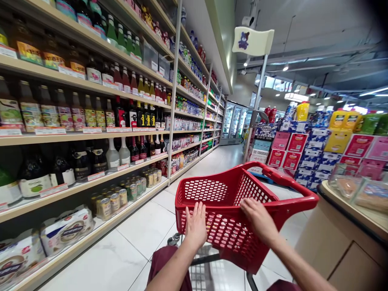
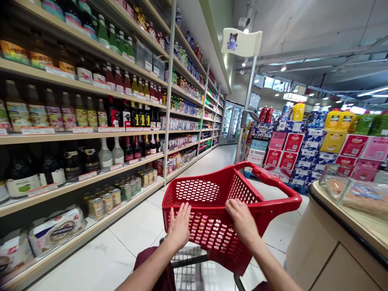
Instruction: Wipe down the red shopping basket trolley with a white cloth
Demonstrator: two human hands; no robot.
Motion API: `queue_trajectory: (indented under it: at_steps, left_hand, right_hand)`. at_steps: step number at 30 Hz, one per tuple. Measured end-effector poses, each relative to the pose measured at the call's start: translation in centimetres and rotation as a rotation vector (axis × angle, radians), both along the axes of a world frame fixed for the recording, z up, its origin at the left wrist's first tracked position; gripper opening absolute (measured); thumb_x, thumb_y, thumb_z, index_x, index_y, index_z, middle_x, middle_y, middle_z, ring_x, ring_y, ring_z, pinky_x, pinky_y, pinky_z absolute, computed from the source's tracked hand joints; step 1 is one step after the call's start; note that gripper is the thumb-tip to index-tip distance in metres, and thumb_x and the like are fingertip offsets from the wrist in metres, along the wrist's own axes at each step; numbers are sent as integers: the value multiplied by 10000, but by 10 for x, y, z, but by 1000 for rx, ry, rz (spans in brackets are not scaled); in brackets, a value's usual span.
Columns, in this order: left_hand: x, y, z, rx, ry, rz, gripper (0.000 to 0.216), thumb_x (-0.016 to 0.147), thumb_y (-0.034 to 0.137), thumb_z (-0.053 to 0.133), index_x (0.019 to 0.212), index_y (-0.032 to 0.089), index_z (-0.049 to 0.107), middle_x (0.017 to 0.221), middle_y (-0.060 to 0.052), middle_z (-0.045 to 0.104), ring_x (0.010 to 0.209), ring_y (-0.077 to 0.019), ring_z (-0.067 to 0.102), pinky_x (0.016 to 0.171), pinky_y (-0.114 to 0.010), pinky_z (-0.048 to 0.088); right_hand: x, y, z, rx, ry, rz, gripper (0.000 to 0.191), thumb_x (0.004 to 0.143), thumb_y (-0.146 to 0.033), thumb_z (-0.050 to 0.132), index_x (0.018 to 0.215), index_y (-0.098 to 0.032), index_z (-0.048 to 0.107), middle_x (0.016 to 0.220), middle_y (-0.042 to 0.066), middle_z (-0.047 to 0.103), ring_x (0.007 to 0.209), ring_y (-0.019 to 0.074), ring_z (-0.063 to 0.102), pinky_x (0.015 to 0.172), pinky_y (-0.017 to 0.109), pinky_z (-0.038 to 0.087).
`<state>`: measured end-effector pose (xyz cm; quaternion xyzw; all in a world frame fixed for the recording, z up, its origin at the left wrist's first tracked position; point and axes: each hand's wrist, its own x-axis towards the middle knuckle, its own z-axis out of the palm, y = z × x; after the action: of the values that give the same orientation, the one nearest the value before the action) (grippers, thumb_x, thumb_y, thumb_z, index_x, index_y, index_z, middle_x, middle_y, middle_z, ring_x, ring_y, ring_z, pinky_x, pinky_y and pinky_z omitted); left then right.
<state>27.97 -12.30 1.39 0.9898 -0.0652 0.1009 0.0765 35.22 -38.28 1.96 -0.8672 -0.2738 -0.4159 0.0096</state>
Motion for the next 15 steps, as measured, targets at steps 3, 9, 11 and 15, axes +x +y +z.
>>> queue_trajectory:
  at_steps: [3, 9, 11, 15]
  left_hand:
    - [2, -1, 6, -9, 14, 13, 708, 679, 166, 354, 1365, 91, 198, 1446, -95, 176, 1340, -222, 55, 1062, -531, 13]
    - [16, -11, 8, -117, 23, -68, 709, 680, 192, 365, 1367, 114, 203, 1459, -60, 151, 1341, -216, 49, 1076, -502, 38]
    - [22, -8, 5, -129, 28, -93, 729, 668, 192, 374, 1370, 126, 192, 1461, -43, 149, 1342, -216, 20, 1078, -502, 29]
    - [37, 0, 1, -157, 38, -100, 726, 679, 217, 376, 1373, 119, 184, 1461, -52, 150, 1342, -221, 3, 1076, -508, 1]
  right_hand:
    - [8, -58, 22, 25, -50, -186, 322, 835, -250, 368, 991, -173, 639, 1086, 115, 603, 1054, 251, 510, 893, 442, 397]
    - [18, -30, 20, -93, 23, -123, 334, 806, -148, 357, 982, -142, 641, 1058, 113, 621, 1007, 215, 545, 900, 374, 402]
    - [24, -27, 21, -128, 45, -58, 326, 814, -178, 362, 971, -169, 648, 1042, 101, 631, 975, 204, 564, 880, 355, 415]
    - [52, -93, 43, -118, -43, -200, 390, 825, -343, 347, 873, -146, 679, 958, 170, 645, 811, 234, 604, 773, 372, 450]
